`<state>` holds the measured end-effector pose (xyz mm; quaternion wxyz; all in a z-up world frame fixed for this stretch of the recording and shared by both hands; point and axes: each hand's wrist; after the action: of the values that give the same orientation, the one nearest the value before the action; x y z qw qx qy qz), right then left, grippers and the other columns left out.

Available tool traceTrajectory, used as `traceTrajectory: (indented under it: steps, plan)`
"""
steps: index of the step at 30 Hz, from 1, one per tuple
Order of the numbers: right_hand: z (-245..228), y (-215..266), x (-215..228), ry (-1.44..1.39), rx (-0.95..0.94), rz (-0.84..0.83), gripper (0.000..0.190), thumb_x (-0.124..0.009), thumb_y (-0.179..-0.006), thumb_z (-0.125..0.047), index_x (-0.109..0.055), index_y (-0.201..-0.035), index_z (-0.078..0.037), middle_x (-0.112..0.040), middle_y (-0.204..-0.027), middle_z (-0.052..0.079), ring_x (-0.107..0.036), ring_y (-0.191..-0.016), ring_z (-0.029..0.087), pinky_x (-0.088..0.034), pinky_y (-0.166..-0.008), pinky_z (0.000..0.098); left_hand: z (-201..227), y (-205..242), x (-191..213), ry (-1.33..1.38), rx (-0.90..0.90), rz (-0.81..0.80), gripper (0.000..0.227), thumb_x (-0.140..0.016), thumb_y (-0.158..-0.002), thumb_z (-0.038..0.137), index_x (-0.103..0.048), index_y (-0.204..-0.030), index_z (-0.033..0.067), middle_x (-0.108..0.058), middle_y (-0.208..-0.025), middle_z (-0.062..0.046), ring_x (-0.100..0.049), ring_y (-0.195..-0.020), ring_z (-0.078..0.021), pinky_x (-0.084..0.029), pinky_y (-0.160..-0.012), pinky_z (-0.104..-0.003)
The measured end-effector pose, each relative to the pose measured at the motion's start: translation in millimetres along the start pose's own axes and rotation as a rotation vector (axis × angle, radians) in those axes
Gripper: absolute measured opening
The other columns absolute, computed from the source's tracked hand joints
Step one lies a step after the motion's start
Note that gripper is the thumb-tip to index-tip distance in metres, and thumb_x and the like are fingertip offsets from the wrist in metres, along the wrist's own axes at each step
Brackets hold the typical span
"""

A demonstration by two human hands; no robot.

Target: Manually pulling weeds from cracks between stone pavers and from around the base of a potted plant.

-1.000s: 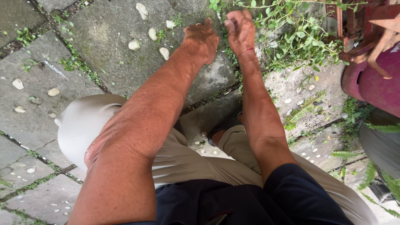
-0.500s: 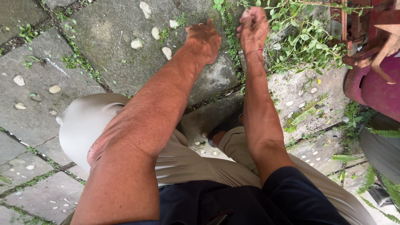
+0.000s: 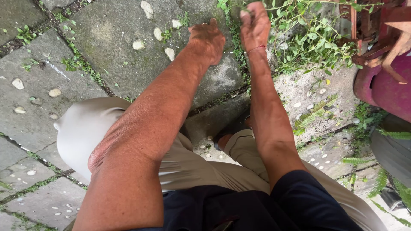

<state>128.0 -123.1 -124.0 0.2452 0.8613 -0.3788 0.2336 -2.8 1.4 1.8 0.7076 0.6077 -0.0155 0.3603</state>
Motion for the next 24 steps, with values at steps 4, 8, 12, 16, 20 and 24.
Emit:
traceTrajectory:
  steps: [4,8,12,16,20,24]
  plan:
    - [-14,0,6,-0.101,-0.025,-0.054,0.007,-0.068,-0.103,-0.009,-0.065,-0.101,-0.015,-0.071,-0.093,0.003,-0.069,-0.076,0.013,-0.060,-0.062,0.0268,0,-3,-3,-0.008,-0.009,0.026,0.072,-0.070,-0.093,0.017,-0.037,-0.157,0.0096,-0.008,-0.170,-0.020,-0.039,-0.144,-0.0432,-0.039,-0.114,-0.058]
    - [-16,-1,3,0.180,0.401,-0.063,0.016,-0.073,-0.094,-0.008,-0.069,-0.109,-0.013,-0.070,-0.104,0.011,-0.070,-0.091,0.018,-0.065,-0.074,0.0294,2,1,0,-0.003,-0.011,0.038,0.072,-0.070,-0.094,0.018,-0.038,-0.157,0.0110,-0.009,-0.169,-0.021,-0.038,-0.145,-0.0424,-0.038,-0.115,-0.059]
    - [-6,-13,-2,0.179,0.434,-0.048,0.006,-0.070,-0.098,-0.004,-0.070,-0.095,-0.010,-0.070,-0.109,0.011,-0.071,-0.097,0.022,-0.066,-0.080,0.0324,1,3,1,0.018,-0.003,0.042,0.072,-0.070,-0.093,0.018,-0.038,-0.157,0.0093,-0.010,-0.170,-0.020,-0.037,-0.146,-0.0422,-0.038,-0.115,-0.059]
    - [-3,-14,-3,0.151,0.294,-0.090,0.011,-0.074,-0.104,-0.009,-0.071,-0.093,-0.010,-0.070,-0.106,0.009,-0.072,-0.094,0.021,-0.066,-0.078,0.0306,-2,-1,-3,0.026,0.001,0.035,0.072,-0.071,-0.092,0.016,-0.039,-0.156,0.0076,-0.010,-0.170,-0.021,-0.038,-0.145,-0.0431,-0.038,-0.115,-0.059]
    - [-16,-2,0,0.246,0.464,-0.142,0.015,-0.074,-0.092,-0.003,-0.077,-0.104,-0.012,-0.069,-0.106,0.010,-0.070,-0.096,0.022,-0.062,-0.083,0.0317,2,4,2,0.015,-0.007,0.041,0.071,-0.071,-0.093,0.018,-0.040,-0.156,0.0068,-0.010,-0.170,-0.021,-0.038,-0.145,-0.0432,-0.038,-0.115,-0.058]
    - [15,-16,-16,0.337,0.498,-0.085,0.016,-0.076,-0.090,-0.001,-0.076,-0.102,-0.012,-0.066,-0.113,0.013,-0.068,-0.101,0.025,-0.061,-0.084,0.0330,-4,-3,-4,0.013,-0.005,0.031,0.071,-0.069,-0.094,0.016,-0.038,-0.156,0.0045,-0.010,-0.169,-0.021,-0.038,-0.145,-0.0430,-0.038,-0.115,-0.058]
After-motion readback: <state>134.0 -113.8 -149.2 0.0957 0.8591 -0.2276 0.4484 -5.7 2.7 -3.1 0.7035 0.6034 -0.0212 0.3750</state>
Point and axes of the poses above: each hand's wrist, its own y-axis away from the middle knuckle, its own x-axis out of the back of the hand, z = x × y
